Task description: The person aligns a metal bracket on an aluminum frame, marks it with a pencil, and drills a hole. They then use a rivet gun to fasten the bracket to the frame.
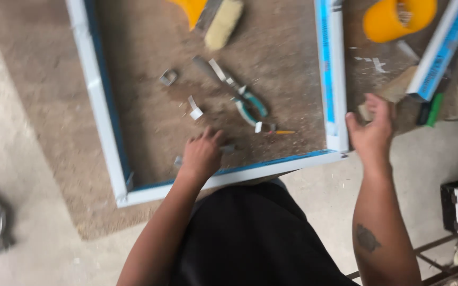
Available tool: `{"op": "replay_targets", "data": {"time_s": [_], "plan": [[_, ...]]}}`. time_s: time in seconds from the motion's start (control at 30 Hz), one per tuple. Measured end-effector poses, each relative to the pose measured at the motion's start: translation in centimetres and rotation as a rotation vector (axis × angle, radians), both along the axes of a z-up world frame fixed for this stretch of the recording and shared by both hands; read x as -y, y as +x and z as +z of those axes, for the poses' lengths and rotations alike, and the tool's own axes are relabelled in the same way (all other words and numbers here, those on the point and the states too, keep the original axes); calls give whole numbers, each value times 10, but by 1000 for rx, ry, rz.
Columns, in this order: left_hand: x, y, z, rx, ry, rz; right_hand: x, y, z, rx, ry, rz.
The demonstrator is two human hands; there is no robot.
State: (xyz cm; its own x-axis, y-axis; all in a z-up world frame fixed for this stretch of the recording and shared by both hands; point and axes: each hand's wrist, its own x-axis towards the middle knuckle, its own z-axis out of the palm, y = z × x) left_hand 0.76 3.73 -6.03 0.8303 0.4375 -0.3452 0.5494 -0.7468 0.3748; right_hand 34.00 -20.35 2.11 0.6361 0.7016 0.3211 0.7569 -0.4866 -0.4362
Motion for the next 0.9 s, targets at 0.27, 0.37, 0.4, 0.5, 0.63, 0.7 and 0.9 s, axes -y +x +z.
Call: {"op": "replay_targets", "data": {"time_s": [0.27, 0.37, 0.4, 0.5, 0.63, 0.7, 0.9], "plan": [[6, -41, 64, 167, -425, 556, 67, 169, -1, -225, -335, -544], [33, -62, 57, 343, -257, 699, 59, 215, -1, -401, -359, -638], [44, -68, 55, 435, -127, 784, 55, 235, -6, -452, -238, -673], [64, -93, 12, 538, -215, 942, 45, 252, 41, -794, -392, -641], [42, -46, 14, 537, -181, 909, 105, 341, 21, -573, -76, -709], [44, -30, 21, 501, -143, 903, 141, 396, 6, -702, -109, -1289], [112, -47, 57, 358, 40, 1129, 295, 583, -165, -1254, -384, -325]]}}
